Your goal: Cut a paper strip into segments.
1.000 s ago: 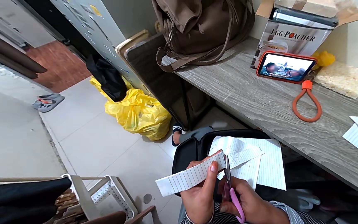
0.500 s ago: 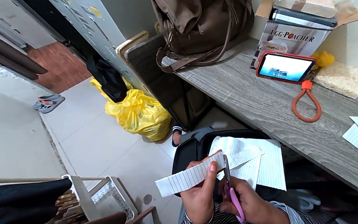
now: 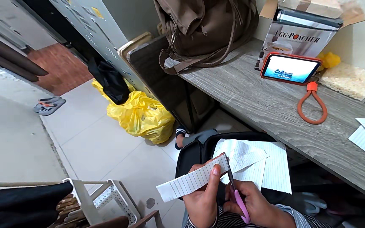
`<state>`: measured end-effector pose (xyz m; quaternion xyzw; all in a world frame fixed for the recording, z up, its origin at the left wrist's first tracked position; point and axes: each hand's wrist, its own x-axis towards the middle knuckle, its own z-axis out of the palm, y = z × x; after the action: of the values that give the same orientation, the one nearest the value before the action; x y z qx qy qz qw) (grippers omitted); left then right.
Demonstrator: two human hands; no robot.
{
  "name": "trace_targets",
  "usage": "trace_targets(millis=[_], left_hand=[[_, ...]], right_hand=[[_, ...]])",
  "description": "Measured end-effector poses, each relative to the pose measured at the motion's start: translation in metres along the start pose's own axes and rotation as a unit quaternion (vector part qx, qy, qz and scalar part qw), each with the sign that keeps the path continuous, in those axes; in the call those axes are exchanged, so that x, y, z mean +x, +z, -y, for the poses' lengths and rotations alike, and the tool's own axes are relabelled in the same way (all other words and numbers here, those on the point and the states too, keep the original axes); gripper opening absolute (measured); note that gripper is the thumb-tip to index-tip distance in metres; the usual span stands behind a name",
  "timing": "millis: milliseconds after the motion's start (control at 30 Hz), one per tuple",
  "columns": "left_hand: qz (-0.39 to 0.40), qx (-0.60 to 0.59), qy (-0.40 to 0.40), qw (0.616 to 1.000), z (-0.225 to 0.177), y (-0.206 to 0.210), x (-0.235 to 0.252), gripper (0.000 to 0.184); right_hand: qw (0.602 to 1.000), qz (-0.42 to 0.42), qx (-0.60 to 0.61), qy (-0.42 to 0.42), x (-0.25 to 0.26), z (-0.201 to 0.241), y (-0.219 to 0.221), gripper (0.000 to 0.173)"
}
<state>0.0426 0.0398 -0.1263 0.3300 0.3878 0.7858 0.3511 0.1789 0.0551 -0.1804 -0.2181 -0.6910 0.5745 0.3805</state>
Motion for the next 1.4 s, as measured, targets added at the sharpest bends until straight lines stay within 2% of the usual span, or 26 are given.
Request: trace_targets(millis=[200, 400, 667, 833, 1033, 1267, 1400], left_hand=[[-0.001, 0.007, 0.001, 1.000, 0.0001, 0.0014, -0.0005, 0.007], [0.005, -0.008, 0.001, 1.000, -0.0004, 0.0003, 0.0009, 0.006], [-0.001, 0.007, 0.001, 1.000, 0.0003, 0.0015, 0.0007, 0.007], [-0.006, 0.004, 0.002, 1.000, 0.0005, 0.0014, 0.0007, 0.008], [-0.003, 0.009, 0.002, 1.000, -0.0001, 0.0024, -0.0001, 0.008], [-0.002, 0.000, -0.001, 1.000, 0.0005, 0.0012, 0.0007, 0.007], [-0.005, 0.004, 0.001, 1.000, 0.0009, 0.0016, -0.0002, 0.008]], right_hand=[[1.000, 0.021, -0.018, 0.005, 0.0009, 0.0035, -0.0005, 0.040], [1.000, 0.001, -0.001, 0.011, 0.0012, 0.0016, -0.0009, 0.030], [0.999, 0.015, -0.037, 0.015, 0.0016, 0.0045, -0.0010, 0.040], [1.000, -0.014, -0.012, 0.014, -0.0002, 0.0001, 0.0013, 0.033], [0.999, 0.014, -0.024, 0.020, 0.0002, 0.0039, 0.0004, 0.037], [1.000, -0.010, -0.005, 0.013, -0.0004, -0.0006, 0.0010, 0.033], [1.000, 0.005, -0.015, 0.018, -0.0003, 0.0020, 0.0008, 0.035]])
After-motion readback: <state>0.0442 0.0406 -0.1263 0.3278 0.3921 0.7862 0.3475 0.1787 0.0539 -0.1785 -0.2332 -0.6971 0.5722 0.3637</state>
